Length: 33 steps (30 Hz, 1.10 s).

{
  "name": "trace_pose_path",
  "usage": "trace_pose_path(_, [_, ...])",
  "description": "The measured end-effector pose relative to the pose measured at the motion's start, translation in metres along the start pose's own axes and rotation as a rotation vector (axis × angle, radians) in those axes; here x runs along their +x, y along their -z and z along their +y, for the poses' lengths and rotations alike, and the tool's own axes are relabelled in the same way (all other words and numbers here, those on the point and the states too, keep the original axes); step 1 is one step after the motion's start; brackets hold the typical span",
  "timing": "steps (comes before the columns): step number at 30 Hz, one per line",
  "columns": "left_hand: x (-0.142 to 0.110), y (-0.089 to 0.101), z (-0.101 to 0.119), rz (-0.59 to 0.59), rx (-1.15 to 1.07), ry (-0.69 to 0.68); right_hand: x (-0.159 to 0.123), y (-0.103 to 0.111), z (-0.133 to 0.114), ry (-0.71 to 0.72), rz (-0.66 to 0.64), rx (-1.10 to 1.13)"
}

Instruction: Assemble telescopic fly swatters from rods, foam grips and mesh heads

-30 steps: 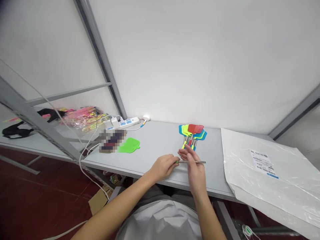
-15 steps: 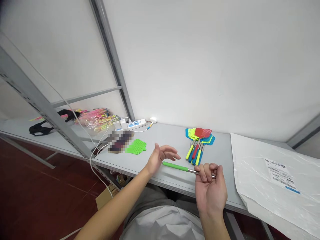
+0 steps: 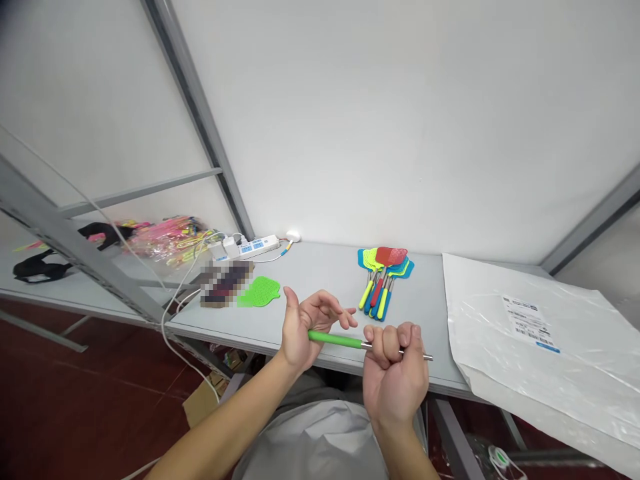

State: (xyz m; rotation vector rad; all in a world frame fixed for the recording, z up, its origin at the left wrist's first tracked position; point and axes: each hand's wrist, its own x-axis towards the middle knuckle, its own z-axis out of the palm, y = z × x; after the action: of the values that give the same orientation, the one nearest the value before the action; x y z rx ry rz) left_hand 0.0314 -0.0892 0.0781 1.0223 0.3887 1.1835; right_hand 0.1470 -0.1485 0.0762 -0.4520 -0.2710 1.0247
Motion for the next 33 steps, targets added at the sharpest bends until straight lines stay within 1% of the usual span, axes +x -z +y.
trace_pose_path(4, [0.000,-0.009,-0.001,0.006,0.014,0.019,-0.005,-0.004,-0.003,0.043,0.002,-0.017])
trace_pose_path(9, [0.004,-0.019,-0.006,-0.053,-0.051,0.021,-0.004,-0.006,-0.008,0.064,0.016,-0.015])
trace_pose_path(13, [0.009,-0.025,-0.009,-0.084,-0.090,-0.018,-0.004,-0.006,-0.012,0.082,0.037,-0.006])
trace_pose_path(17, [0.009,-0.026,-0.017,-0.041,-0.100,-0.027,-0.004,-0.006,-0.012,0.096,0.002,-0.057])
trace_pose_path(20, [0.001,-0.021,-0.027,0.052,-0.084,-0.074,0.004,0.000,-0.009,0.020,-0.040,-0.091])
trace_pose_path(22, [-0.009,-0.012,-0.031,0.096,0.025,-0.071,0.013,0.007,-0.006,-0.093,-0.068,-0.100])
trace_pose_path(23, [-0.015,-0.007,-0.031,0.095,0.114,-0.045,0.019,0.011,-0.004,-0.150,-0.074,-0.096])
trace_pose_path(25, [-0.026,0.005,-0.025,0.043,0.333,0.042,0.029,0.018,-0.002,-0.223,-0.059,-0.070])
trace_pose_path(27, [-0.035,0.018,-0.013,-0.028,0.548,0.129,0.036,0.023,-0.001,-0.233,-0.028,-0.035])
trace_pose_path(29, [-0.040,0.028,0.001,-0.077,0.722,0.173,0.040,0.027,-0.002,-0.229,-0.005,-0.008])
trace_pose_path(31, [-0.043,0.035,0.011,-0.100,0.836,0.171,0.041,0.028,-0.002,-0.236,0.009,0.012])
trace_pose_path(33, [-0.043,0.039,0.016,-0.142,0.890,0.156,0.040,0.029,-0.003,-0.250,0.023,0.031])
